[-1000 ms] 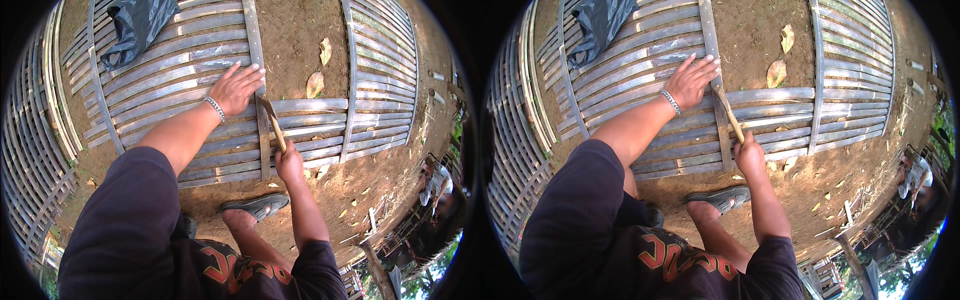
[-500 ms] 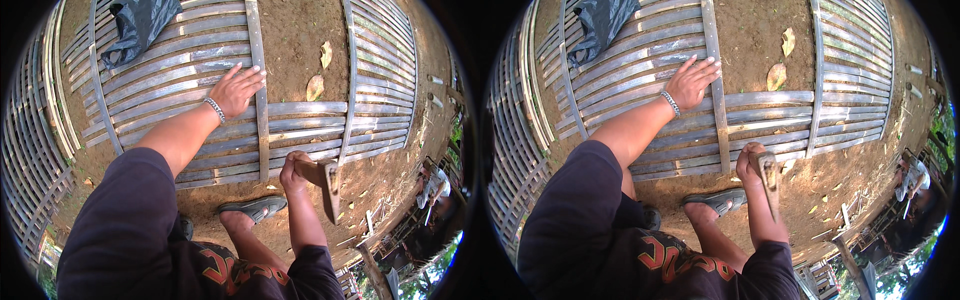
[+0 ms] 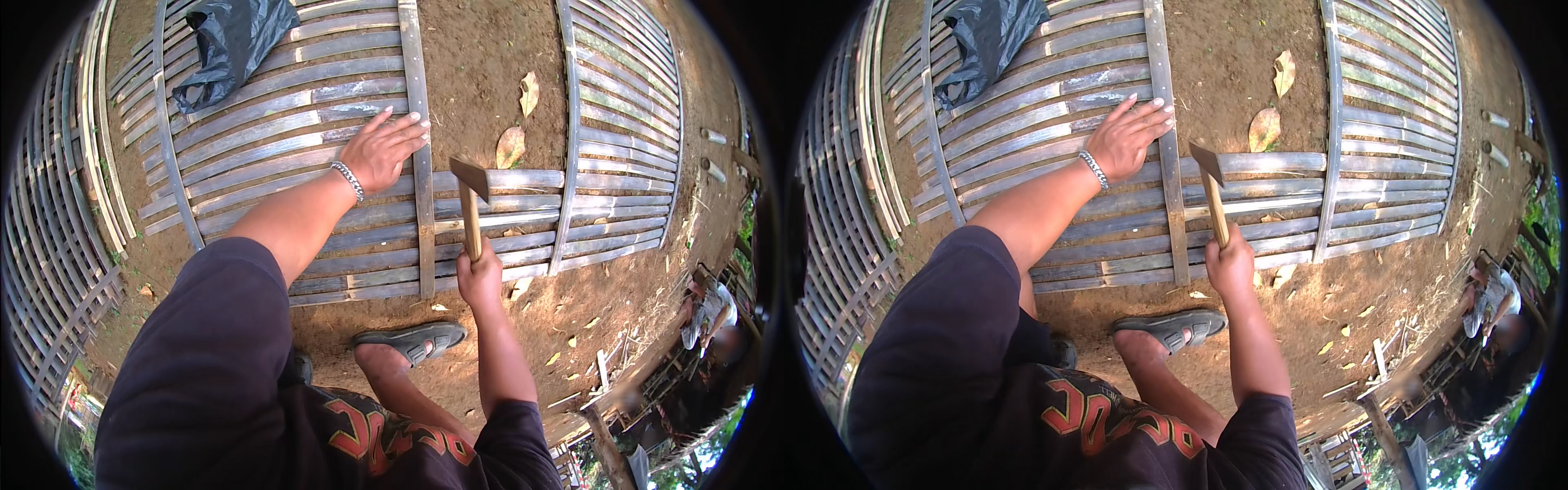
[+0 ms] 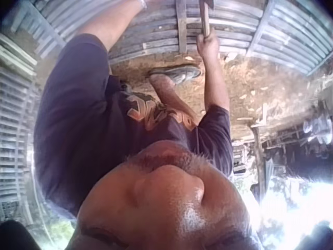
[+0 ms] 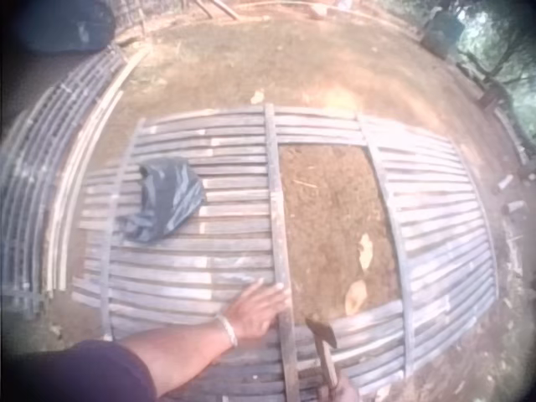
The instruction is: The person assembles a bamboo structure by placing thin bamboo strips onto a larger frame and securing them with a hammer. They repeatedly position the strips and strike them to fasten them in place.
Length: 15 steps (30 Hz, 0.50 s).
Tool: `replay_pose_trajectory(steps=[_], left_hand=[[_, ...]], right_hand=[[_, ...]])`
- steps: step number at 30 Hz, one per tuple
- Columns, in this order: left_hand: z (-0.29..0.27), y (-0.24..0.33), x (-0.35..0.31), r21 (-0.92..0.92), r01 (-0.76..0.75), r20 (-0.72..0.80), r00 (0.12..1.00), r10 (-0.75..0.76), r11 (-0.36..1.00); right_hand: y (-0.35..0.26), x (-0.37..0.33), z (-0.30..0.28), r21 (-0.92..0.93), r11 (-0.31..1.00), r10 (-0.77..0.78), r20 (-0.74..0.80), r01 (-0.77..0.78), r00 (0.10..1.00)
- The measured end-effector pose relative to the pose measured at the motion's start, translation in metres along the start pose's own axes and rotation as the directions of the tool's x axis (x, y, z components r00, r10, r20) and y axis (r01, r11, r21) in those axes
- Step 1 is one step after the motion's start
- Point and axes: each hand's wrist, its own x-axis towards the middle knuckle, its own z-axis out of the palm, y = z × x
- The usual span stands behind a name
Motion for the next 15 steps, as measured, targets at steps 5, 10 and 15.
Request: replay_pose_trajectory(steps=[5, 10, 15], left_hand=[[-0.004, 0.001, 0.004, 0.027, 0.004, 0.035, 0.999, -0.005, 1.0], [-0.001, -0.003, 0.005, 0.027, -0.003, 0.068, 0.998, 0.001, 1.0], [0.002, 0.0, -0.004, 0.067, 0.011, 0.09, 0.996, -0.017, 0.998]], right_hand=[[0.005, -0.001, 0.03, 0.562, 0.827, 0.1, -0.159, 0.007, 0.982], [-0.054, 0.017, 0.057, 0.942, 0.305, 0.194, 0.085, -0.143, 0.977], [-0.068, 0.027, 0.076, 0.873, 0.447, 0.229, 0.101, -0.197, 0.968]])
